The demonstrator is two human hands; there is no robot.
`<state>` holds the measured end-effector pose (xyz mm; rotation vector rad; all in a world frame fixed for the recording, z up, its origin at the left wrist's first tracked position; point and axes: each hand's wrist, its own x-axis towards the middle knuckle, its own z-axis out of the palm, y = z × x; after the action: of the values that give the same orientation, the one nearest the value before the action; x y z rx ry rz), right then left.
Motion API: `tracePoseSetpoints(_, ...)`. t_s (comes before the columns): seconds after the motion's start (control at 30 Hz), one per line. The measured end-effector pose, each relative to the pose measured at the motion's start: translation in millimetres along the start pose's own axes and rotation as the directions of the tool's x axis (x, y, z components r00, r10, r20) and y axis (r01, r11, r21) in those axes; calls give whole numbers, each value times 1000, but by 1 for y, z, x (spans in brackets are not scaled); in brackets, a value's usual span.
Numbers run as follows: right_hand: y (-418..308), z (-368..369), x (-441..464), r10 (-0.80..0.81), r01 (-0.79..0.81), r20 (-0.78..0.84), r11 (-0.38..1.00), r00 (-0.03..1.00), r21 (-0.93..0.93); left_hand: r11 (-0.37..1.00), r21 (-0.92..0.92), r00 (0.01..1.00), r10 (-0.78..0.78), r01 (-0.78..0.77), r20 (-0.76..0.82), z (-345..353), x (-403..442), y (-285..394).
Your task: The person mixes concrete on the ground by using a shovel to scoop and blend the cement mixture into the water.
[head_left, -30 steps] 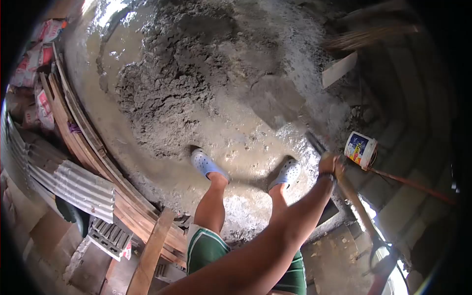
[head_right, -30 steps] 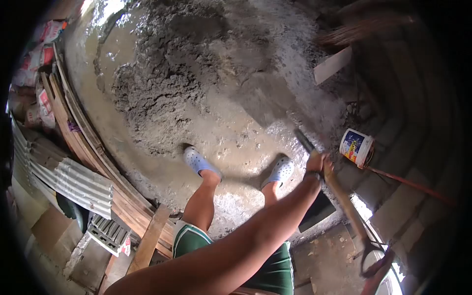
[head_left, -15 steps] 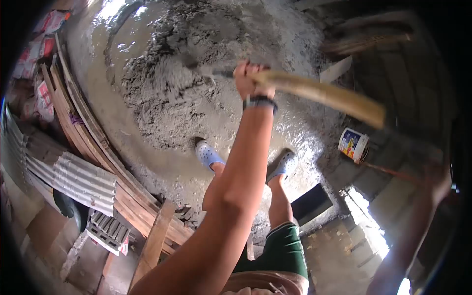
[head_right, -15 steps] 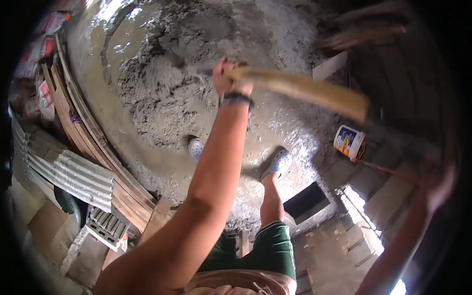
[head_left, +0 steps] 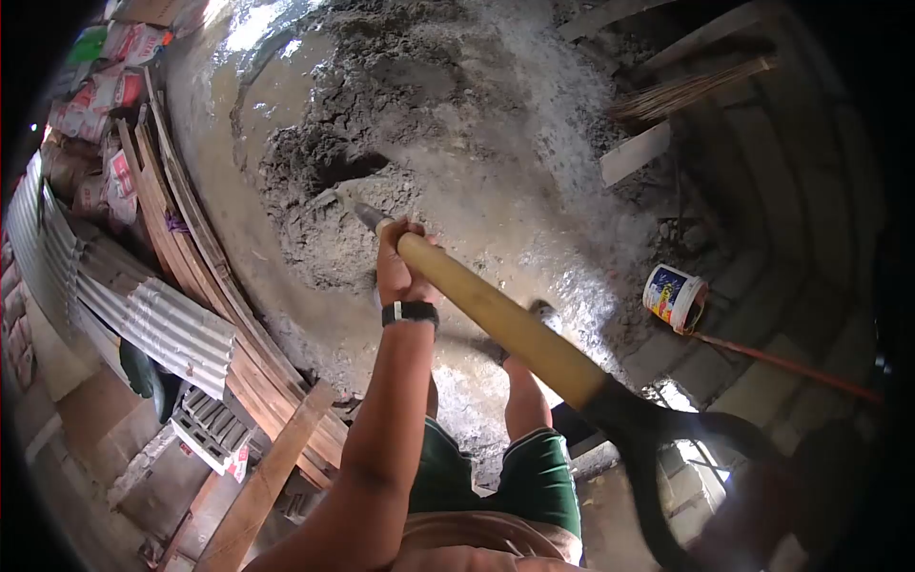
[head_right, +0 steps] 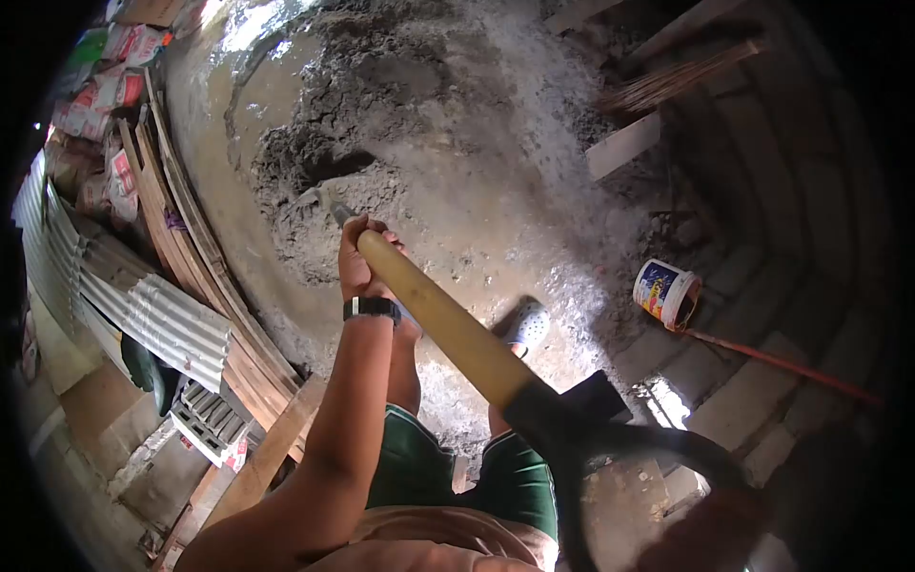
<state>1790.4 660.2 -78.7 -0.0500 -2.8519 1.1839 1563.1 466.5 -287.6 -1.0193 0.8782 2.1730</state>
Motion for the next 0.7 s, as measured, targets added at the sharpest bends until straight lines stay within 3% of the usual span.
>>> tracePoseSetpoints(0.1,11,2,-13,-35,34,7,999,999,37,988,149,999,-46,44,9,-96,91,4)
tracePoseSetpoints(0.13,17,-3,-24,-19,19,1,998,1000,52,969,244,993,4,-34,122,-132,121,2)
tracePoseSetpoints(0.17,27,-4,-30,-16,17,-3,997,1000,75,969,246,991,2,-34,131,-131,134,-11)
tracePoseSetpoints(0.23,45,-25,-66,88,-81,-24,974,996,212,953,278,993,-121,117,-2,-136,136,-35)
tracePoseSetpoints(0.27,50,-37,-86,159,-140,-66,964,985,225,944,316,986,-49,98,-158,-114,102,-62)
tracePoseSetpoints(0.3,52,-48,-118,290,-251,-148,939,945,237,977,211,989,31,1,-147,-90,79,-90)
tracePoseSetpoints(0.33,50,-58,-156,508,-428,-262,850,821,307,986,166,999,2,4,-34,-68,57,-111)
tracePoseSetpoints(0.37,43,-66,-195,756,-580,-380,654,533,486,975,-90,973,-192,205,129,-61,46,-130)
tracePoseSetpoints(0.4,39,-75,-227,887,-579,-426,445,180,683,884,-342,944,-264,319,197,-65,63,-166)
tracePoseSetpoints(0.43,40,-82,-256,909,-512,-412,325,-62,795,992,-127,987,32,-12,160,-64,73,-212)
tracePoseSetpoints(0.47,49,-90,-280,941,-474,-320,233,-110,849,925,-311,974,-187,218,127,-77,78,-264)
tracePoseSetpoints(0.5,67,-105,-339,912,-620,-332,120,-240,775,904,-114,911,-411,413,39,-86,87,-315)
tracePoseSetpoints(0.53,64,-115,-358,884,-704,-418,162,-208,692,885,-16,885,-464,465,35,-68,63,-342)
tracePoseSetpoints(0.57,66,-134,-369,862,-682,-401,91,-311,725,835,-2,823,-541,550,170,-76,68,-385)
tracePoseSetpoints(0.6,68,-152,-379,829,-648,-378,24,-413,761,780,-85,784,-615,620,83,-62,57,-407)
tracePoseSetpoints(0.63,67,-167,-373,787,-604,-351,-34,-508,797,779,-40,774,-626,625,-92,-45,51,-415)
tracePoseSetpoints(0.67,80,-157,-372,759,-628,-389,-32,-521,778,753,-98,748,-658,651,-84,-38,54,-415)
tracePoseSetpoints(0.7,109,-126,-345,770,-658,-427,13,-474,753,785,-58,785,-619,617,-36,-45,73,-405)
